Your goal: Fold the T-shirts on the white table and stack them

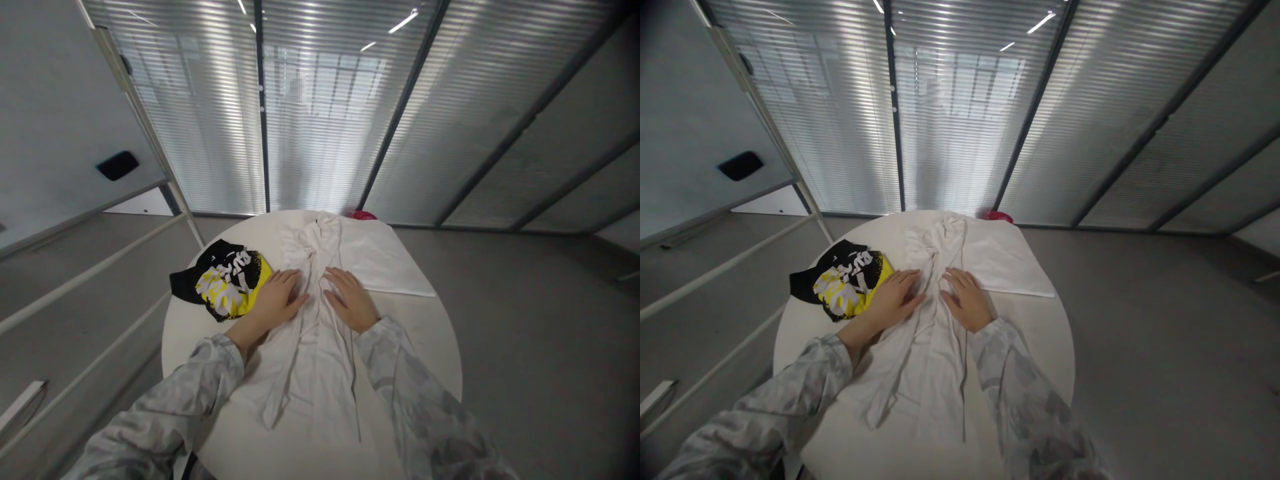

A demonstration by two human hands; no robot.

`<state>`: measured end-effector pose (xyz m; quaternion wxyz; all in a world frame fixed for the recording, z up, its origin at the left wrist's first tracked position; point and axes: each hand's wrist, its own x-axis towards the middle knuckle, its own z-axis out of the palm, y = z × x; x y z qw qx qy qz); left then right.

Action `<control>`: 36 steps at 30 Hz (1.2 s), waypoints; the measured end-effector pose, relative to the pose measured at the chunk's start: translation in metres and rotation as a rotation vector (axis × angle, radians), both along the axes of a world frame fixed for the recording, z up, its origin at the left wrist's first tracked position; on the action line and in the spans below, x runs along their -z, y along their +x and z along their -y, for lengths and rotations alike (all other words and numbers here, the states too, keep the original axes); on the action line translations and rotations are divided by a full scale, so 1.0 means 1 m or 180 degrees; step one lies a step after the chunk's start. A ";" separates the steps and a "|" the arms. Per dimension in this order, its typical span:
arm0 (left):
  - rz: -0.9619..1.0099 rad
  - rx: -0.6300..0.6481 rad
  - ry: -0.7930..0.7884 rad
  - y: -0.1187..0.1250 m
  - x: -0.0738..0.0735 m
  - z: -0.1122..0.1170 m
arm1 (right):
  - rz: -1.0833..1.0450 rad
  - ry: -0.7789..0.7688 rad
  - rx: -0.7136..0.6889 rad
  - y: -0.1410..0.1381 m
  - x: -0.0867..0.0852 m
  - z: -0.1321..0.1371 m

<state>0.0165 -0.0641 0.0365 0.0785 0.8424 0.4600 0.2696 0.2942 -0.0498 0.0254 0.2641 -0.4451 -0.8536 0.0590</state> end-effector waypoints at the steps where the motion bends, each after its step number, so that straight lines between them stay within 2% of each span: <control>1: -0.0025 0.0003 -0.0013 0.000 0.005 -0.004 | -0.0007 0.0065 0.0156 0.002 0.001 -0.002; 5: 0.0043 0.0091 -0.0049 -0.006 0.018 -0.007 | -0.0005 0.0116 0.0579 0.009 0.009 -0.008; 13: 0.0669 -0.0249 -0.0171 -0.008 0.018 -0.009 | -0.0051 0.0086 0.0770 0.007 0.017 -0.012; 19: 0.0526 -0.0346 -0.0032 -0.009 0.020 -0.011 | 0.0094 0.0101 0.0854 0.003 0.014 -0.010; 24: 0.0351 -0.0708 0.0151 -0.009 0.020 -0.011 | 0.0293 0.0133 0.0854 0.002 0.016 -0.010; 30: 0.0107 -0.0546 0.0174 -0.009 0.016 -0.004 | 0.0316 0.0155 0.0805 -0.002 0.019 -0.010; 36: -0.0173 -0.0507 0.0255 -0.011 0.008 0.001 | 0.0466 0.0164 0.0748 -0.007 0.014 -0.007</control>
